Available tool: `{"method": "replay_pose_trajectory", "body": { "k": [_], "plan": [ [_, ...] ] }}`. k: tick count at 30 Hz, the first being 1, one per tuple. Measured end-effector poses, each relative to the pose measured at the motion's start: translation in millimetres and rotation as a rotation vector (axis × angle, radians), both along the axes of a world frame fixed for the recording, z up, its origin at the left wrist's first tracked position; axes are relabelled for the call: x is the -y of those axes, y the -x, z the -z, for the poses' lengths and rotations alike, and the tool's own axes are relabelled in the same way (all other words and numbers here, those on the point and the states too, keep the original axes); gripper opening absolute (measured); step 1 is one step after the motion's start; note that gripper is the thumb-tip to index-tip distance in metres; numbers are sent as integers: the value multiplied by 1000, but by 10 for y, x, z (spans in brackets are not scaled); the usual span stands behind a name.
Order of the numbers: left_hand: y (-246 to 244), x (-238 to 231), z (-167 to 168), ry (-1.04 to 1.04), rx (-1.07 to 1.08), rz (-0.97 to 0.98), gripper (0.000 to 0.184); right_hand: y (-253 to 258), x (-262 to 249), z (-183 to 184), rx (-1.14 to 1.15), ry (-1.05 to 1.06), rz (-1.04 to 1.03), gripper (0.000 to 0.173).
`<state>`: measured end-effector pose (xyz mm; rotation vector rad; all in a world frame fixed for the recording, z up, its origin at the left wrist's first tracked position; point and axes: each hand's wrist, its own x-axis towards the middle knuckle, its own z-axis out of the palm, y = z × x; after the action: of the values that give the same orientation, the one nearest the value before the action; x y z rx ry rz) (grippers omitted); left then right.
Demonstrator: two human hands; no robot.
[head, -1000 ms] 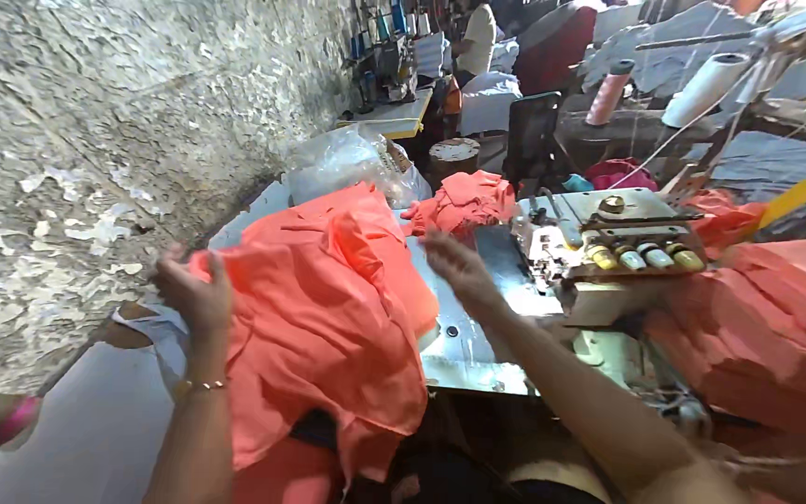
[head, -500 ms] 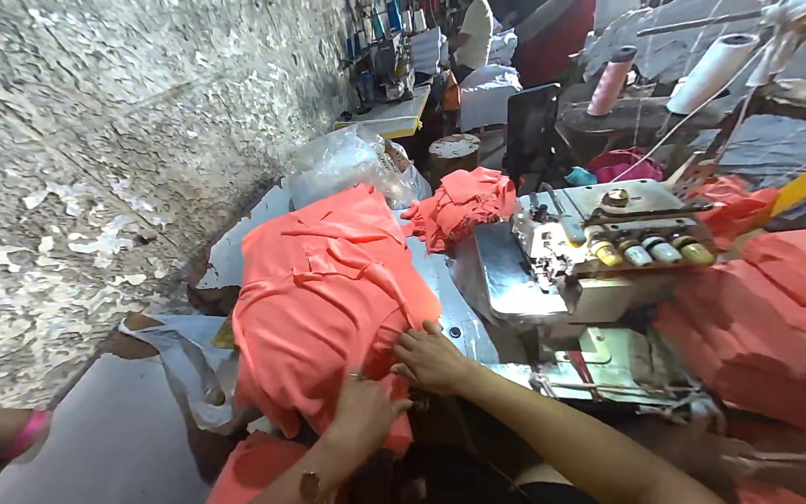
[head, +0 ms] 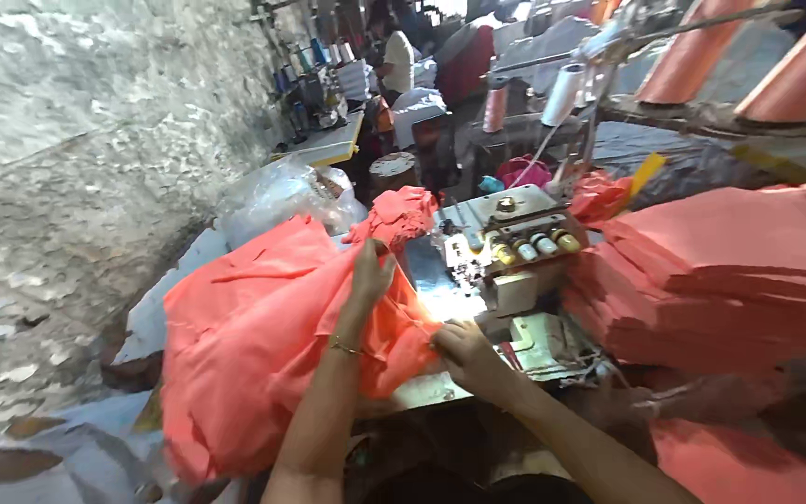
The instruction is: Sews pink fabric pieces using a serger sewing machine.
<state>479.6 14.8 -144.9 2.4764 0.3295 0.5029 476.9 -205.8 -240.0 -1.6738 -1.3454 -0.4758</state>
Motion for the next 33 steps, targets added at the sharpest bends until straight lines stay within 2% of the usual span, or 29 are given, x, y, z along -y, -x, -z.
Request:
{"method": "replay_pose_trajectory", "body": {
  "k": [3,7,10,13,16,18,19,21,23,25,27,29,31,33],
  "plan": [
    [-246,395,312,-128,-257,187,39,-204,499,251,-103,106,57,17],
    [-102,989,86,-318,-599,165,42,-145,889,379,-152,162,48,16],
    [-192,956,218,-264,-513,179,43,-102,845,390,-125,148,119,18],
    [-268,942,171,-199,-576,175,48,-139,707,439,-92,125,153,16],
    [-126,712,109,-106,-454,392,39,-122,674,571,-129,101,42,15],
    [-106,420,-16,-41,-409,535,33,-141,695,683,-214,66,-56,20],
    [-104,325,-144,6,-444,511,29,-150,706,750,-253,48,-95,25],
    [-232,153,-304,44,-412,301,26,-190,711,903,-298,-10,-151,35],
    [-576,-82,-207,10,-177,50,25,-258,692,1014,-347,-93,-196,40],
    [-956,-276,-47,18,43,-119,25,-303,697,1024,-424,-145,-233,42],
    [-1249,-421,85,31,96,-179,32,-337,705,1020,-502,-156,-241,36],
    [-1474,-548,218,15,46,-188,42,-353,717,1015,-551,-140,-223,31],
    [-1618,-648,311,-17,-4,-192,44,-342,734,992,-561,-112,-211,27],
    [-1664,-694,311,-20,-18,-180,38,-331,742,939,-573,-87,-237,26]
  ]
}}
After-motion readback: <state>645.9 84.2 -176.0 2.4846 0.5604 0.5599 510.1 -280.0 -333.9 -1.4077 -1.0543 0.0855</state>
